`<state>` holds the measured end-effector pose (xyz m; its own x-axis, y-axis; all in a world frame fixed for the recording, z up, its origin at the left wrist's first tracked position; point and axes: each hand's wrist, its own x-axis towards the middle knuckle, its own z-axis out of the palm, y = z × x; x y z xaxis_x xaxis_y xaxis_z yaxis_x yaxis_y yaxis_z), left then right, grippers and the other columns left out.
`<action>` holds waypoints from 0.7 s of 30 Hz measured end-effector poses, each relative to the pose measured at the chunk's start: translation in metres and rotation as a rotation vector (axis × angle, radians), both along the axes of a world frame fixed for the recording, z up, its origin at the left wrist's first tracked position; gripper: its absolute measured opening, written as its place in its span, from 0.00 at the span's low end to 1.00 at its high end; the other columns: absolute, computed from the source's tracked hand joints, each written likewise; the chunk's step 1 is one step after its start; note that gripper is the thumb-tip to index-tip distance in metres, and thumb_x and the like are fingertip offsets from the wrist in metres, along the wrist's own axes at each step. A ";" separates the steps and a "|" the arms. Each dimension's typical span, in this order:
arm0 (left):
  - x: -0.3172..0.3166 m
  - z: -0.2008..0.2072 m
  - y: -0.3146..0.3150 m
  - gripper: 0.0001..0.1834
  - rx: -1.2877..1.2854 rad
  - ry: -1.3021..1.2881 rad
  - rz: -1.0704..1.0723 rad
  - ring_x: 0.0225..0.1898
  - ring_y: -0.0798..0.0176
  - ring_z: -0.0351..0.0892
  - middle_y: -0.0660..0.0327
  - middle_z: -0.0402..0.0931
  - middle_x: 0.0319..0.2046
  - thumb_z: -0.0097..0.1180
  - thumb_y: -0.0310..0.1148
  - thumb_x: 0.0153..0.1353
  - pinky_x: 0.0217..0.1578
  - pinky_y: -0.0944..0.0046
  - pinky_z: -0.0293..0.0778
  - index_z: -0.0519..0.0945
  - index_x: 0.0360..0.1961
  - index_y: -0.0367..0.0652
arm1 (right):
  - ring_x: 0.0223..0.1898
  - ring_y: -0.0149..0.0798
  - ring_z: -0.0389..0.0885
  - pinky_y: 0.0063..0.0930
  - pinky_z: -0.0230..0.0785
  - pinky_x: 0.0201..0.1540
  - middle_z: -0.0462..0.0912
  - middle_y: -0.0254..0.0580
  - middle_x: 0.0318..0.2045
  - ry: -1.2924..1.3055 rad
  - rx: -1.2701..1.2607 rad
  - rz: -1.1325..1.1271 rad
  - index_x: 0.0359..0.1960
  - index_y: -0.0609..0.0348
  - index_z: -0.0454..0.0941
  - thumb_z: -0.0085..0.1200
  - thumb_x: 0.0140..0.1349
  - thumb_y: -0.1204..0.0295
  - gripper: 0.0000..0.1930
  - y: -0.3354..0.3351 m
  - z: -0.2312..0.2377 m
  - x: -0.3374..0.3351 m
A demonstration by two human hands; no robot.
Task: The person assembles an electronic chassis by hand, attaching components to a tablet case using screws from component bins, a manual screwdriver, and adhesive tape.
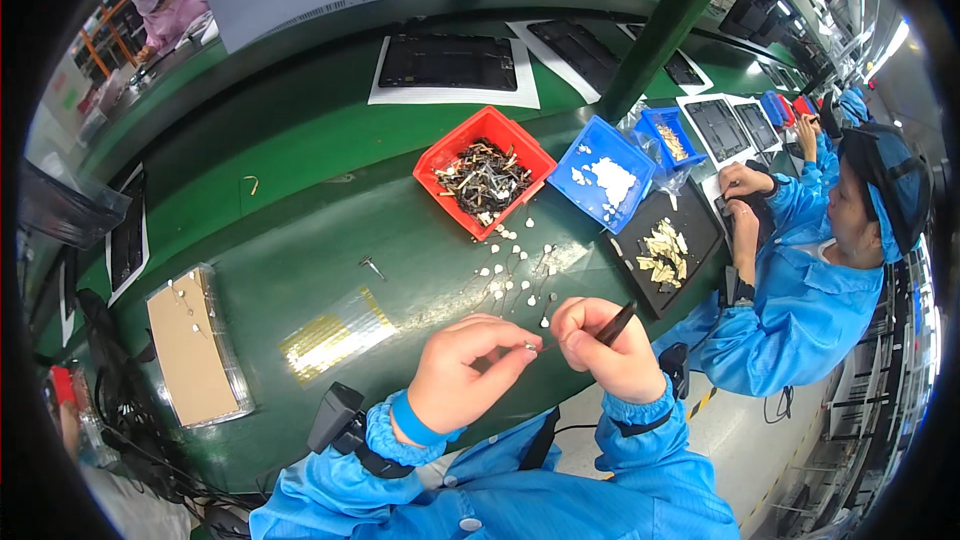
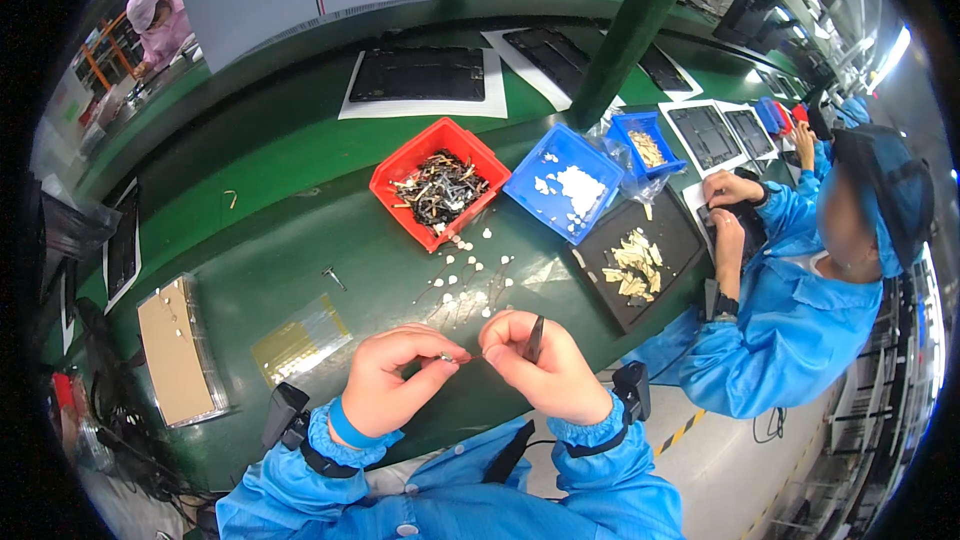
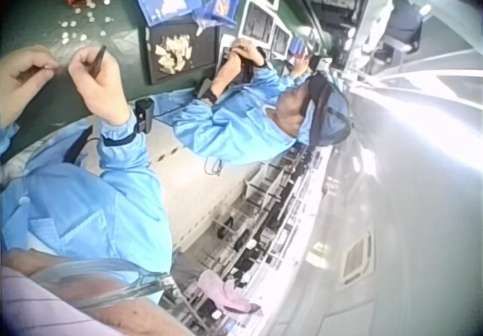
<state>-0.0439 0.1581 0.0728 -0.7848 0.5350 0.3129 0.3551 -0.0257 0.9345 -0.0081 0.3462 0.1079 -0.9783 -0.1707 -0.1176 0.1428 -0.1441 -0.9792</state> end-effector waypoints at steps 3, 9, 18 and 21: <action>0.008 0.006 -0.009 0.12 0.227 -0.346 -0.009 0.30 0.73 0.76 0.58 0.79 0.34 0.58 0.19 0.51 0.25 0.75 0.71 0.78 0.40 0.37 | 0.26 0.19 0.64 0.15 0.56 0.27 0.69 0.27 0.27 -0.084 -0.082 0.044 0.29 0.61 0.70 0.47 0.60 0.78 0.02 -0.001 0.002 0.000; 0.009 0.005 -0.030 0.10 0.293 -0.493 -0.040 0.32 0.74 0.76 0.58 0.78 0.35 0.57 0.20 0.54 0.27 0.76 0.71 0.77 0.39 0.33 | 0.26 0.19 0.64 0.14 0.56 0.26 0.69 0.28 0.28 -0.163 -0.101 0.142 0.30 0.61 0.70 0.47 0.60 0.76 0.03 -0.018 0.005 0.001; 0.001 0.017 -0.052 0.05 0.475 -1.067 -0.287 0.24 0.75 0.68 0.62 0.74 0.28 0.53 0.29 0.59 0.19 0.77 0.62 0.74 0.33 0.39 | 0.30 0.37 0.77 0.25 0.69 0.30 0.77 0.42 0.30 0.854 0.405 0.014 0.37 0.62 0.80 0.61 0.46 0.84 0.14 -0.052 -0.008 -0.015; -0.008 0.010 -0.056 0.05 0.327 -1.199 -0.351 0.22 0.76 0.64 0.66 0.69 0.23 0.53 0.31 0.58 0.18 0.77 0.58 0.73 0.31 0.41 | 0.21 0.37 0.76 0.26 0.67 0.21 0.78 0.38 0.25 1.056 0.486 -0.059 0.32 0.58 0.80 0.64 0.42 0.81 0.12 -0.060 -0.021 -0.023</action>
